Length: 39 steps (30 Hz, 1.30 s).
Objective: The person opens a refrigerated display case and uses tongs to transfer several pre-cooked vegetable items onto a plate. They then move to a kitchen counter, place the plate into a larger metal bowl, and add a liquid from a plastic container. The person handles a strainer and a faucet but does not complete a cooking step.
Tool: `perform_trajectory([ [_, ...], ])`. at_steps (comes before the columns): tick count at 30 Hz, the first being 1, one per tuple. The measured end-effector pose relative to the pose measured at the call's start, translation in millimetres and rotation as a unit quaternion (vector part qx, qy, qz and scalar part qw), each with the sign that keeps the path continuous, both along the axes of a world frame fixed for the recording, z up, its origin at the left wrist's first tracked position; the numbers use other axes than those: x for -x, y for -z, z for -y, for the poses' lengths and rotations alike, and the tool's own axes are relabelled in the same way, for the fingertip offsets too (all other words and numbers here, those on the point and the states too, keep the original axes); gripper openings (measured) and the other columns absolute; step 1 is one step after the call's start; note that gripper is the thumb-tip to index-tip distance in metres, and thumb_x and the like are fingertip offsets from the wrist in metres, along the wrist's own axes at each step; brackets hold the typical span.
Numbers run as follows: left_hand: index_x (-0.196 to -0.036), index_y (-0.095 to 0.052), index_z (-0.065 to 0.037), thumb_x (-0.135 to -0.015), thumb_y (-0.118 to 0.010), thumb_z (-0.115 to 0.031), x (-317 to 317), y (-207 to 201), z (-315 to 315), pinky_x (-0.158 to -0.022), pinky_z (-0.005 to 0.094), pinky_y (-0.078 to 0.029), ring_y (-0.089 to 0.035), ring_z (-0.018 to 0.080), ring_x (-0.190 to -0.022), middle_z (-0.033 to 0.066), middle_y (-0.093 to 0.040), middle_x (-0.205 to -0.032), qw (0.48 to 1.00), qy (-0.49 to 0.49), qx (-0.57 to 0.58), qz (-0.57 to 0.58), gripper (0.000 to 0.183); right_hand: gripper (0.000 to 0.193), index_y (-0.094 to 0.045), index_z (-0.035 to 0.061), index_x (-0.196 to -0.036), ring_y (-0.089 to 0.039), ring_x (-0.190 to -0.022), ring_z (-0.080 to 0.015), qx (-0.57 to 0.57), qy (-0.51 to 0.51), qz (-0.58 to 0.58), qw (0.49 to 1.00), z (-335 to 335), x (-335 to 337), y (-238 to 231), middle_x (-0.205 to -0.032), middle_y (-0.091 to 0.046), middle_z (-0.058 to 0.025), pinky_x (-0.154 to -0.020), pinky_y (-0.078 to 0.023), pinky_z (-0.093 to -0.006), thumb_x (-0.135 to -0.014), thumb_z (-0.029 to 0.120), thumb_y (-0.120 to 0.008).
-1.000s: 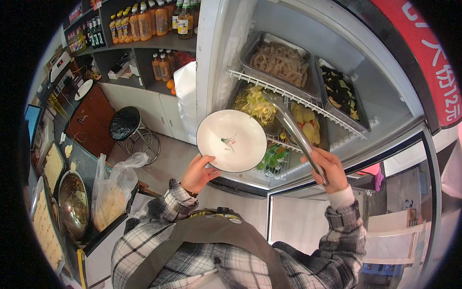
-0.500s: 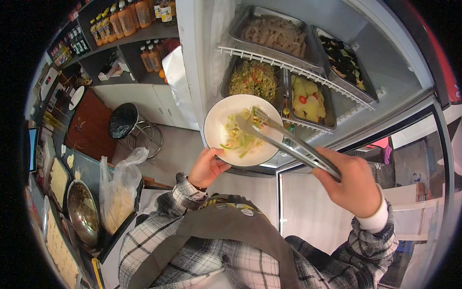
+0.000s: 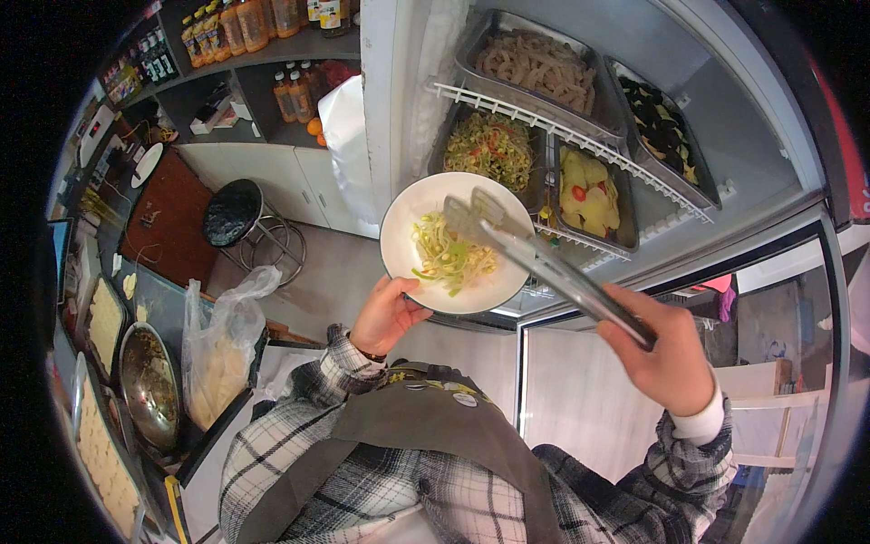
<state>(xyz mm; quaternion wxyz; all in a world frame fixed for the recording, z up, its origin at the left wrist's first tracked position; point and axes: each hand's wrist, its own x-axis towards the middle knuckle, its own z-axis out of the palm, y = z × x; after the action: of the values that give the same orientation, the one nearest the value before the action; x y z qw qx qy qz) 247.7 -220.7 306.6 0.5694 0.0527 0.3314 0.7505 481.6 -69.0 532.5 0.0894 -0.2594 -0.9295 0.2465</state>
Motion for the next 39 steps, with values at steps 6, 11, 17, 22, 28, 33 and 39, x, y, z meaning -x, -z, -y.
perform_trajectory([
  [6,-0.122,-0.046,-0.007,-0.089,-0.051,-0.015,-1,-2,8,-0.076,0.0318,-0.052,-0.061,0.0167,-0.092,0.0057,-0.059,-0.113,0.999,-0.026,0.029,-0.022,0.034,0.039,-0.058,-0.0084,-0.114,-0.057,-0.070,-0.0104,0.034,0.080,0.008,0.996,-45,-1,4,-0.086,-0.067,-0.0130,-0.061,-0.046,-0.0242,-0.084,0.016,-0.067],
  [11,-0.123,-0.045,-0.007,-0.089,-0.050,-0.017,-2,-2,22,-0.078,0.0324,-0.050,-0.059,0.0181,-0.095,0.0058,-0.057,-0.115,0.998,-0.031,0.055,-0.022,0.035,0.044,-0.060,-0.0077,-0.112,-0.047,-0.048,-0.0064,0.215,0.171,-0.004,0.962,-104,24,43,-0.082,-0.067,-0.0087,-0.040,-0.034,-0.0217,-0.086,0.028,-0.064],
  [17,-0.124,-0.043,-0.007,-0.089,-0.051,-0.016,-3,3,31,-0.078,0.0326,-0.050,-0.060,0.0185,-0.095,0.0066,-0.056,-0.118,0.998,-0.042,0.040,-0.015,0.037,0.040,-0.063,-0.0067,-0.106,-0.046,-0.045,-0.0075,0.256,0.144,-0.043,0.955,-133,73,95,-0.080,-0.067,-0.0091,-0.039,-0.032,-0.0224,-0.087,0.028,-0.062],
  [22,-0.121,-0.044,-0.006,-0.087,-0.056,-0.014,-2,3,35,-0.079,0.0336,-0.051,-0.061,0.0196,-0.094,0.0073,-0.056,-0.117,0.997,-0.051,0.049,-0.003,0.037,0.039,-0.061,-0.0086,-0.108,-0.062,-0.067,-0.0173,0.080,0.055,-0.043,0.994,-133,108,138,-0.085,-0.068,-0.0159,-0.060,-0.048,-0.0276,-0.084,0.023,-0.064],
  [28,-0.121,-0.044,-0.005,-0.088,-0.056,-0.014,0,-3,32,-0.079,0.0330,-0.051,-0.061,0.0202,-0.094,0.0075,-0.056,-0.116,0.998,-0.060,0.032,-0.007,0.036,0.039,-0.059,-0.0112,-0.110,-0.063,-0.074,-0.0156,0.178,0.068,-0.105,0.976,-130,78,121,-0.084,-0.068,-0.0133,-0.063,-0.049,-0.0264,-0.085,0.018,-0.065],
  [33,-0.121,-0.045,-0.007,-0.088,-0.054,-0.016,4,-7,18,-0.077,0.0319,-0.051,-0.061,0.0182,-0.092,0.0060,-0.057,-0.114,0.999,-0.047,0.019,-0.016,0.034,0.040,-0.055,-0.0080,-0.117,-0.041,-0.041,-0.0044,0.233,0.100,-0.143,0.957,-119,43,85,-0.078,-0.067,-0.0082,-0.036,-0.030,-0.0205,-0.089,0.019,-0.063],
  [39,-0.118,-0.046,-0.006,-0.089,-0.053,-0.017,4,-7,-4,-0.077,0.0318,-0.052,-0.060,0.0185,-0.090,0.0067,-0.056,-0.112,0.999,-0.032,0.028,-0.021,0.032,0.038,-0.057,-0.0074,-0.115,-0.042,-0.044,-0.0043,0.193,0.125,-0.132,0.964,-116,39,95,-0.079,-0.067,-0.0071,-0.038,-0.031,-0.0208,-0.088,0.018,-0.063],
])
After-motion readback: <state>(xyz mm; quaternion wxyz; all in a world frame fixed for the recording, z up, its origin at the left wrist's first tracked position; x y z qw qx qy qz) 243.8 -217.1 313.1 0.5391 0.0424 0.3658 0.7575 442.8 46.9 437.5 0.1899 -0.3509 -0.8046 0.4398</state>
